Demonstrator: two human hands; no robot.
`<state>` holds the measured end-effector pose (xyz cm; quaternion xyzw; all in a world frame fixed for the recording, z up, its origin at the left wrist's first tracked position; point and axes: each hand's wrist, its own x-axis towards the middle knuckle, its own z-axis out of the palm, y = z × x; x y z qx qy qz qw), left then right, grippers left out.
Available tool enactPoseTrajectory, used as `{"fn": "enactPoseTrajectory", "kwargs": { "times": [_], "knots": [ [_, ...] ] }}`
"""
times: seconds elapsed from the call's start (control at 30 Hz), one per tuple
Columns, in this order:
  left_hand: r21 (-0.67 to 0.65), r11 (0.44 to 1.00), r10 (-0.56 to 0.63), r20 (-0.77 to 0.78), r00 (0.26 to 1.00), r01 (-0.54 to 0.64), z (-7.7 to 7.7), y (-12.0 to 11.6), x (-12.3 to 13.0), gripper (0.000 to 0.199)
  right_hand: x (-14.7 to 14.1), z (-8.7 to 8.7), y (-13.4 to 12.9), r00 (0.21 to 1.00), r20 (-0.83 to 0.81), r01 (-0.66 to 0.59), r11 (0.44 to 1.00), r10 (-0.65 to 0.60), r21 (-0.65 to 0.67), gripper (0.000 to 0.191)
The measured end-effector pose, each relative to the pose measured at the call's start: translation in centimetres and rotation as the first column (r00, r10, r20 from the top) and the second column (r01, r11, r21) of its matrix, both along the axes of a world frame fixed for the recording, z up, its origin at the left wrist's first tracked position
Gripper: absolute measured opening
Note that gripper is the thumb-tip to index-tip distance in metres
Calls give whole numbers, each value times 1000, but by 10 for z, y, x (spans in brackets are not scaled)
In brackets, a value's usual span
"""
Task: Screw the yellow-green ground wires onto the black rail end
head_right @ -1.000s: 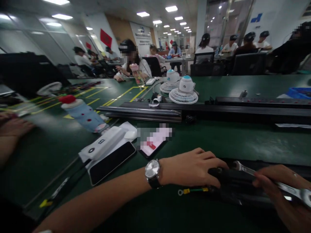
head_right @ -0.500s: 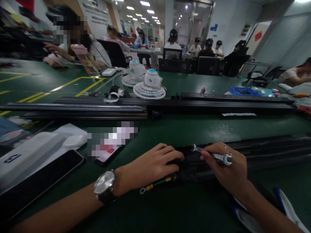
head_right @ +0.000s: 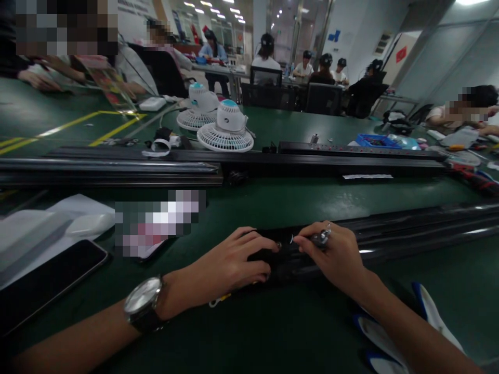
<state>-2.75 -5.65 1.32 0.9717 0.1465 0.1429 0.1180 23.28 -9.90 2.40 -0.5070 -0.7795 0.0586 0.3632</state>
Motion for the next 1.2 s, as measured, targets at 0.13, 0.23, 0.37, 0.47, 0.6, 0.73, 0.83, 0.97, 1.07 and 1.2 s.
{"fn": "enactPoseTrajectory", "kwargs": {
  "times": [0.13, 0.23, 0.37, 0.47, 0.6, 0.73, 0.83, 0.97, 1.07, 1.2],
  "knots": [
    [-47, 999, 16, 69, 998, -13, -4, -1, -2, 11, -6, -1, 6, 997, 0, -74, 993, 75, -96, 16],
    [-76, 997, 25, 91, 996, -18, -5, -2, -1, 10, -5, -2, 6, 997, -25, -78, 988, 75, -135, 17],
    [-130, 992, 19, 102, 995, -6, -4, -2, -1, 8, 2, -6, 3, 998, -38, -44, 991, 40, -130, 15],
    [-200, 980, 30, 81, 996, -13, -1, -1, -2, 11, 8, -8, 2, 998, -67, -25, 993, 17, -111, 15],
    [-256, 967, 26, 86, 996, -3, 1, 0, -3, 13, 11, -7, 3, 997, -83, -4, 994, -5, -108, 18],
    [-238, 971, 17, 69, 997, 0, 1, 1, -3, 17, 11, -6, 3, 999, -50, 8, 996, -12, -86, 18],
    [-237, 971, 20, 76, 997, -1, -1, 1, -3, 17, 10, -6, 1, 999, -44, 13, 997, -16, -75, 18],
    [-234, 972, 27, 77, 997, -8, -2, 1, -2, 13, 10, -6, 0, 999, -41, 15, 998, -18, -63, 17],
    [-226, 974, 26, 76, 997, -8, -2, 1, -3, 11, 10, -7, -1, 998, -60, 0, 998, -4, -67, 15],
    [-209, 978, 28, 55, 998, -16, -1, 1, -3, 11, 9, -7, -1, 998, -66, -10, 996, 5, -84, 15]
  ]
}}
